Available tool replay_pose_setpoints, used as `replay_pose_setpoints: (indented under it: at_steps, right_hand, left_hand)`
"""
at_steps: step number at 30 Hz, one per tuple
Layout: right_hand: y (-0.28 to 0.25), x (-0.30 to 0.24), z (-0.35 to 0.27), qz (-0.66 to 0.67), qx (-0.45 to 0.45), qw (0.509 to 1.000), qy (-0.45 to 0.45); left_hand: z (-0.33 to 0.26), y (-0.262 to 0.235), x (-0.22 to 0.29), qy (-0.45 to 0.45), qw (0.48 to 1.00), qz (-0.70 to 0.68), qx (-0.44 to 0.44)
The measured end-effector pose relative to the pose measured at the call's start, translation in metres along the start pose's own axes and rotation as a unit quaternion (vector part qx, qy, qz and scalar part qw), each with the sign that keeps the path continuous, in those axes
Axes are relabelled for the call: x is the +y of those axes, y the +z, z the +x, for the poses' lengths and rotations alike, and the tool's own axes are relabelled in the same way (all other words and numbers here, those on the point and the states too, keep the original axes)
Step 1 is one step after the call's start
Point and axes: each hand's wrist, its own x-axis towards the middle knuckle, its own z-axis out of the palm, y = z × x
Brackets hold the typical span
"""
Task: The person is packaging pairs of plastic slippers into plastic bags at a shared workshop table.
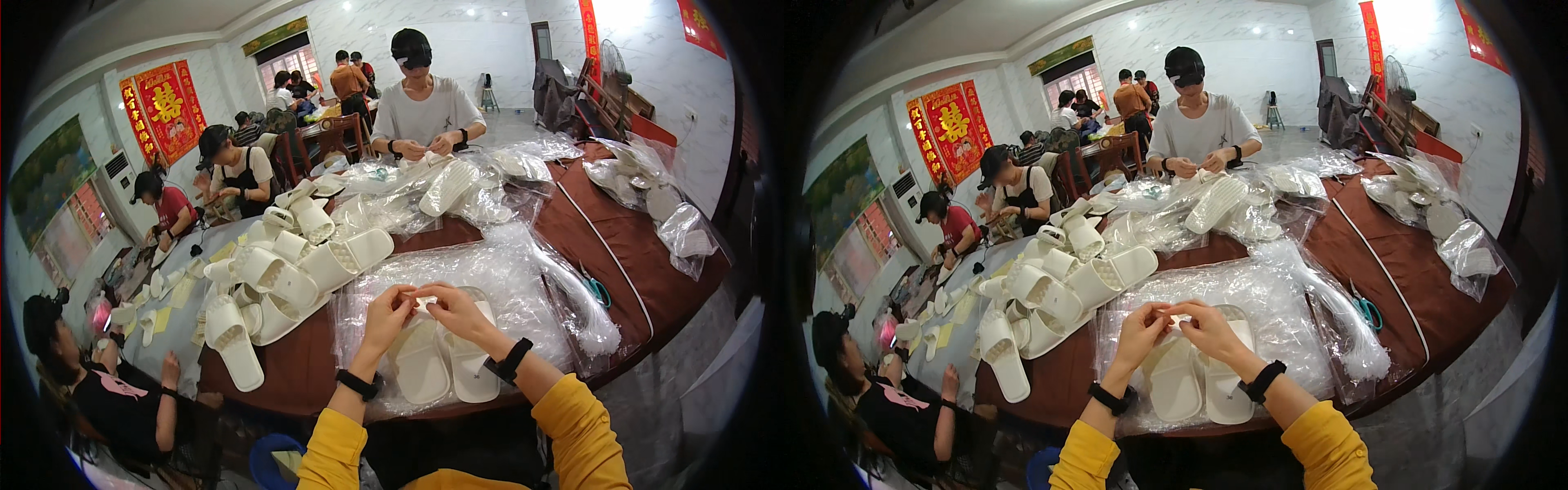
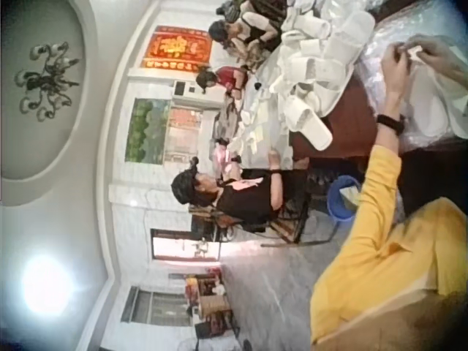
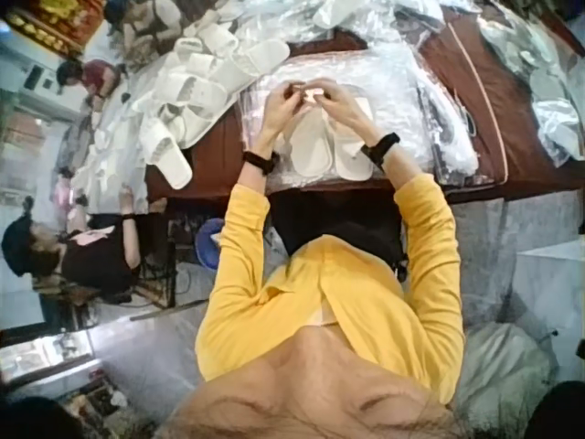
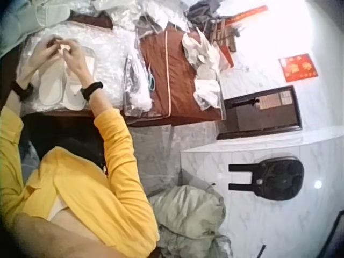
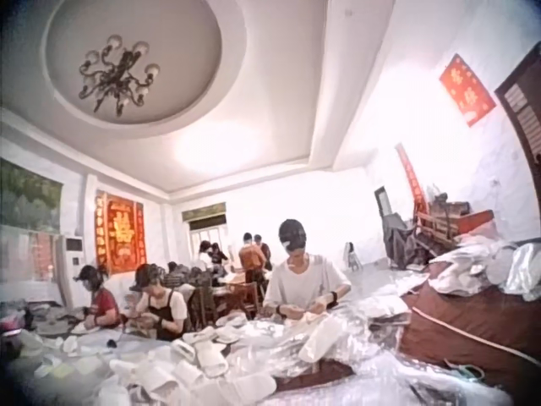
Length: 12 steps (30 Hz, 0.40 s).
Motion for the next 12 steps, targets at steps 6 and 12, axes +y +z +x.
replay_pose_setpoints:
  at_steps: [6, 12]
  right_hand:
    - [-0.001, 0.007, -0.003, 0.168, 0.043, 0.984, -0.025]
    - [-0.007, 0.022, 0.003, 0.163, -0.01, 0.987, 0.0]
  left_hand:
    - [0.0, 0.005, -0.005, 0.027, 0.999, 0.003, 0.036]
    - [-0.001, 0.004, -0.007, 0.036, 0.999, 0.001, 0.019]
